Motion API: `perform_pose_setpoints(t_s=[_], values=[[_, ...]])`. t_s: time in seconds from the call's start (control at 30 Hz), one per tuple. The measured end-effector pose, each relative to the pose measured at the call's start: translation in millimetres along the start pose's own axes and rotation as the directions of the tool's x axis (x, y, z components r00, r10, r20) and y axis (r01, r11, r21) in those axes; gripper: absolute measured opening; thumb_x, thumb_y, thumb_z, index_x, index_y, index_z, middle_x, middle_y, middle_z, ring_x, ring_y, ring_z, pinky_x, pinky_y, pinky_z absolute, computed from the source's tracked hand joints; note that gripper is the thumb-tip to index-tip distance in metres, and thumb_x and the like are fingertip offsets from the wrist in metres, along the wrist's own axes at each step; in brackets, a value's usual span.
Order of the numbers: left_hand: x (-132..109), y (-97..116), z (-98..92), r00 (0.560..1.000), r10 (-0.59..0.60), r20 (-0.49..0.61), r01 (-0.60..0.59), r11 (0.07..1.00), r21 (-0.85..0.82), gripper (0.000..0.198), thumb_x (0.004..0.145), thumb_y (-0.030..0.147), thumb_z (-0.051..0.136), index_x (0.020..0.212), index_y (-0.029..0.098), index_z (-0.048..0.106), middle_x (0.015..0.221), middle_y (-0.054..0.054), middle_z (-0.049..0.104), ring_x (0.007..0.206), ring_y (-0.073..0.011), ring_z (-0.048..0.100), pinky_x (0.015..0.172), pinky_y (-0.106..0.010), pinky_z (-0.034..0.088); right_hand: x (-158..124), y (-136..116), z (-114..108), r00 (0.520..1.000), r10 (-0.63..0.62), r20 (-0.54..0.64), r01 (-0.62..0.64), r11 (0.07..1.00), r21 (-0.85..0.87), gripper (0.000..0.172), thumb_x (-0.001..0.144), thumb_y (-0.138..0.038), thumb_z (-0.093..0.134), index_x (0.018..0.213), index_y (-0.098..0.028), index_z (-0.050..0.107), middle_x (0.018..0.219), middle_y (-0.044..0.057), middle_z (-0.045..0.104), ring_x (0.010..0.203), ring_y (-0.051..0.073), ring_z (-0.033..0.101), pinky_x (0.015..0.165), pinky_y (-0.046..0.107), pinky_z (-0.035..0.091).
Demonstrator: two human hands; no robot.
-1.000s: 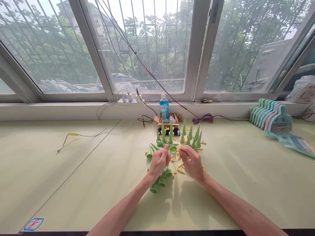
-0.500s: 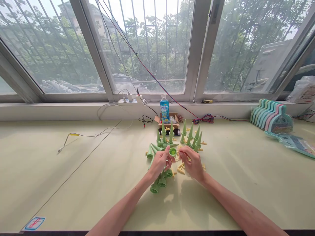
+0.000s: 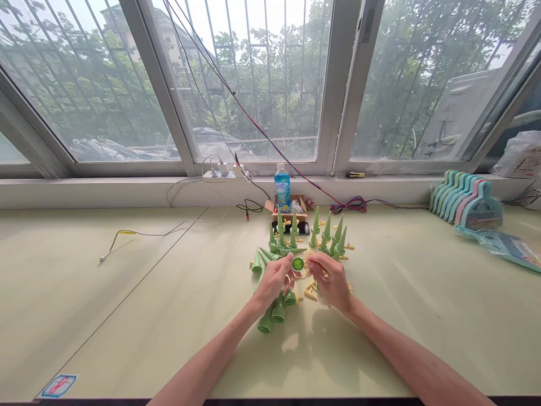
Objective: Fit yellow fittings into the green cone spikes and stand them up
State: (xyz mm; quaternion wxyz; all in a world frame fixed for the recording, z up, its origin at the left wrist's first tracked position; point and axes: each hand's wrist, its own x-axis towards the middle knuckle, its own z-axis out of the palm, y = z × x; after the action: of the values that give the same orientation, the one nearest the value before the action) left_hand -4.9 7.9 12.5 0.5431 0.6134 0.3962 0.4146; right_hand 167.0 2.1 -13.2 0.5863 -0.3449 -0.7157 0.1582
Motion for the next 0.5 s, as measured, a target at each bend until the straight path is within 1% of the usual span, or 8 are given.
perform_pose_setpoints(t_s=[0.13, 0.23, 0.33, 0.4, 0.5], values=[[0.3, -1.0, -0.4, 1.000, 0.027, 0.009, -0.027, 0.999, 0.041, 0.055, 0.089, 0.065, 0.045, 0.066, 0.016, 0.049, 0.054, 0.001, 0.054, 0.037, -0.0078, 0.043, 0.042, -0.022, 0.030, 1.7, -0.9, -0.8, 1.000, -0.002, -0.006, 0.002, 1.000, -0.013, 0.019, 0.098, -0.021, 0.047, 0.086, -0.019, 0.062, 0.074, 0.001, 0.058, 0.061, 0.012, 0.052, 0.057, 0.025, 0.043], [0.5, -1.8, -1.6, 0.998, 0.057, 0.022, -0.059, 0.995, 0.074, 0.053, 0.091, 0.062, 0.045, 0.064, 0.016, 0.047, 0.057, 0.002, 0.052, 0.037, -0.0073, 0.045, 0.041, -0.022, 0.030, 2.2, -0.3, -1.4, 1.000, -0.009, -0.011, 0.009, 1.000, -0.016, 0.018, 0.097, -0.021, 0.048, 0.087, -0.019, 0.062, 0.075, 0.002, 0.059, 0.060, 0.012, 0.052, 0.058, 0.024, 0.043], [0.4, -2.7, -3.5, 0.994, 0.101, 0.042, -0.106, 0.987, 0.125, 0.056, 0.093, 0.058, 0.043, 0.060, 0.014, 0.050, 0.065, 0.001, 0.052, 0.038, -0.0050, 0.045, 0.042, -0.022, 0.034, 1.8, 0.6, -1.6, 1.000, -0.011, -0.014, 0.011, 1.000, -0.023, 0.018, 0.097, -0.021, 0.048, 0.087, -0.019, 0.063, 0.076, 0.002, 0.060, 0.061, 0.012, 0.052, 0.058, 0.024, 0.043], [0.2, -3.4, -4.6, 0.989, 0.134, 0.060, -0.142, 0.979, 0.147, 0.055, 0.094, 0.055, 0.044, 0.061, 0.013, 0.053, 0.074, -0.001, 0.052, 0.041, -0.0039, 0.047, 0.042, -0.021, 0.037, 1.6, 0.8, -1.6, 1.000, -0.006, -0.018, 0.006, 1.000, -0.030, 0.018, 0.097, -0.021, 0.048, 0.087, -0.019, 0.063, 0.075, 0.002, 0.060, 0.061, 0.012, 0.053, 0.058, 0.024, 0.043], [-0.1, -3.2, -5.4, 0.983, 0.165, 0.083, -0.176, 0.973, 0.151, 0.048, 0.093, 0.053, 0.047, 0.069, 0.013, 0.059, 0.086, -0.002, 0.050, 0.049, -0.0062, 0.053, 0.040, -0.020, 0.041, 2.1, 0.6, -2.0, 1.000, 0.001, -0.025, -0.002, 0.999, -0.044, 0.018, 0.097, -0.022, 0.048, 0.087, -0.019, 0.063, 0.074, 0.002, 0.061, 0.062, 0.013, 0.053, 0.058, 0.024, 0.044]])
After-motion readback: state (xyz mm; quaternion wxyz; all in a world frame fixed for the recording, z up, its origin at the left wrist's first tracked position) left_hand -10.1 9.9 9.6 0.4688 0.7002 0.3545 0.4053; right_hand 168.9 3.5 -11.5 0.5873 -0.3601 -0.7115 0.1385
